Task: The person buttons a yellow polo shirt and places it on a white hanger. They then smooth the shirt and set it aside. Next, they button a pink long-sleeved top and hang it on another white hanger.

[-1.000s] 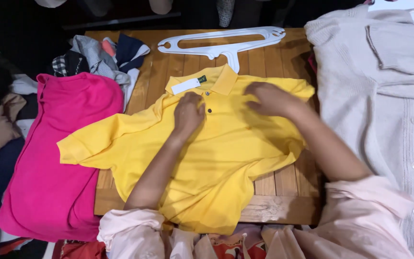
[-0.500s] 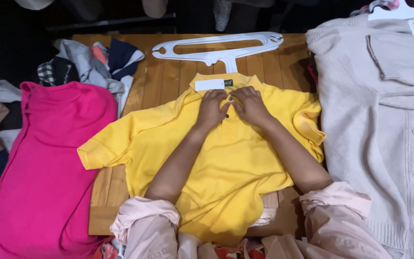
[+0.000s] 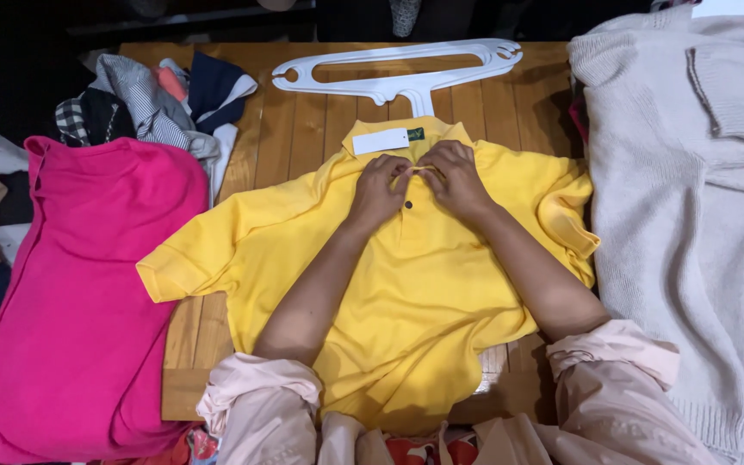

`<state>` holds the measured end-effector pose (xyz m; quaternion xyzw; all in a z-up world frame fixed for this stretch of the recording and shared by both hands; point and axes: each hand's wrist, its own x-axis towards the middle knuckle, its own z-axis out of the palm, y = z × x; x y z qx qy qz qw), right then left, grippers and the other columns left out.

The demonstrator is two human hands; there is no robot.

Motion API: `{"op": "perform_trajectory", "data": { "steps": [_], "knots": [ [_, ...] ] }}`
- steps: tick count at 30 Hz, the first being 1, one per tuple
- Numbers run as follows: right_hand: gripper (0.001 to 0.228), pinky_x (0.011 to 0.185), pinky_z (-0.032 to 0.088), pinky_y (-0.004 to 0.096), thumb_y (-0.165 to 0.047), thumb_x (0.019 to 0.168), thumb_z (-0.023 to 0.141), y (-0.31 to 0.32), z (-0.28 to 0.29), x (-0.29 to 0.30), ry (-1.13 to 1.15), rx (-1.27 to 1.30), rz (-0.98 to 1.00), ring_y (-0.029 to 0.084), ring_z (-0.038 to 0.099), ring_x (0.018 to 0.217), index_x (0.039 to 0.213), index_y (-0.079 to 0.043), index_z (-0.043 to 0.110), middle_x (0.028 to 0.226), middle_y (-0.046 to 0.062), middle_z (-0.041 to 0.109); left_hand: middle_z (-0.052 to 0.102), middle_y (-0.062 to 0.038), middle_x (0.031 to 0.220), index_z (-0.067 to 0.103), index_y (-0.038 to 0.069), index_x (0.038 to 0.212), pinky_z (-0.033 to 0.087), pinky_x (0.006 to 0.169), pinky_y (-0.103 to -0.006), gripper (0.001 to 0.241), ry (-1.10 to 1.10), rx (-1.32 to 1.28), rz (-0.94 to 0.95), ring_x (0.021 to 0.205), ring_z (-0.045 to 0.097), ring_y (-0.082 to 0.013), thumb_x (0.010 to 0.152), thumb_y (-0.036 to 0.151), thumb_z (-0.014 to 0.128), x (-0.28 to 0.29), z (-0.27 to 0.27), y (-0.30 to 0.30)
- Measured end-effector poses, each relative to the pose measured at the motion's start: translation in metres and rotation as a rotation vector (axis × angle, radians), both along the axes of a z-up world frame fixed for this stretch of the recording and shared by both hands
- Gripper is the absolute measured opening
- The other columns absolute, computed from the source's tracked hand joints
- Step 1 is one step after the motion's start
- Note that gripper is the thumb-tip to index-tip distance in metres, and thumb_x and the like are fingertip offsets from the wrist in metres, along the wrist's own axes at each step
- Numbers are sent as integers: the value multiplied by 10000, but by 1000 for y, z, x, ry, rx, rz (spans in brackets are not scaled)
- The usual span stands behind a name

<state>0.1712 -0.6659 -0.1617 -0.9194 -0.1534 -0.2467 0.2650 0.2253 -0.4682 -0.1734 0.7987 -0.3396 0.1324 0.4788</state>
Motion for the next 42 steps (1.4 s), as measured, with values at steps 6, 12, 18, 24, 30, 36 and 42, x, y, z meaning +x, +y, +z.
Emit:
{"op": "perform_trajectory", "data": {
  "steps": [6,12,18,24,30,36,42],
  "knots": [
    [128,1064,358,446,-235,957,702,3,0,-5,7,-140,6,264,574,1175,1040,-142,674,985,25,664,652,-25,874,712,154,1002,557,834,-372,115,-84,83,-54,865,681,-240,909,213,746,2,-1,3],
    [199,1025,374,455,-282,921,726,0,1,-5,51,-114,66,293,593,1092,986,-108,654,899,71,643,645,-90,892,714,103,1035,555,839,-400,110,-153,118,-99,897,674,-319,943,151,680,-13,19,6],
    [160,1006,380,429,-268,930,735,2,0,-5,-19,-74,72,268,619,1048,963,-128,666,864,44,662,649,-58,844,717,120,1015,571,800,-384,137,-108,125,-57,848,688,-283,902,197,712,-8,5,4],
    [174,1001,408,413,-220,864,814,8,9,-6,-96,8,59,252,664,1005,969,-117,721,859,49,724,684,-31,699,759,141,884,583,708,-336,86,178,-61,76,721,705,-225,813,167,800,-11,2,-4],
    [149,1015,418,414,-240,922,767,14,13,-11,-145,-25,27,227,688,981,1004,-121,729,862,36,744,692,-16,712,774,186,892,582,702,-276,107,243,-163,49,719,699,-172,797,168,820,-11,4,-4],
    [62,964,468,411,-131,925,740,14,8,-6,-215,53,-27,248,718,905,974,-108,769,907,45,784,770,-25,908,768,229,1001,586,866,-384,84,149,-50,-31,924,737,-257,927,268,764,-12,24,5],
    [179,924,506,428,0,952,631,5,15,-5,-223,286,-93,311,709,950,1082,-87,719,1007,78,761,719,-110,1254,785,113,1017,424,1074,-497,260,52,213,-139,1182,644,-379,912,348,744,-16,50,21]
  ]
}}
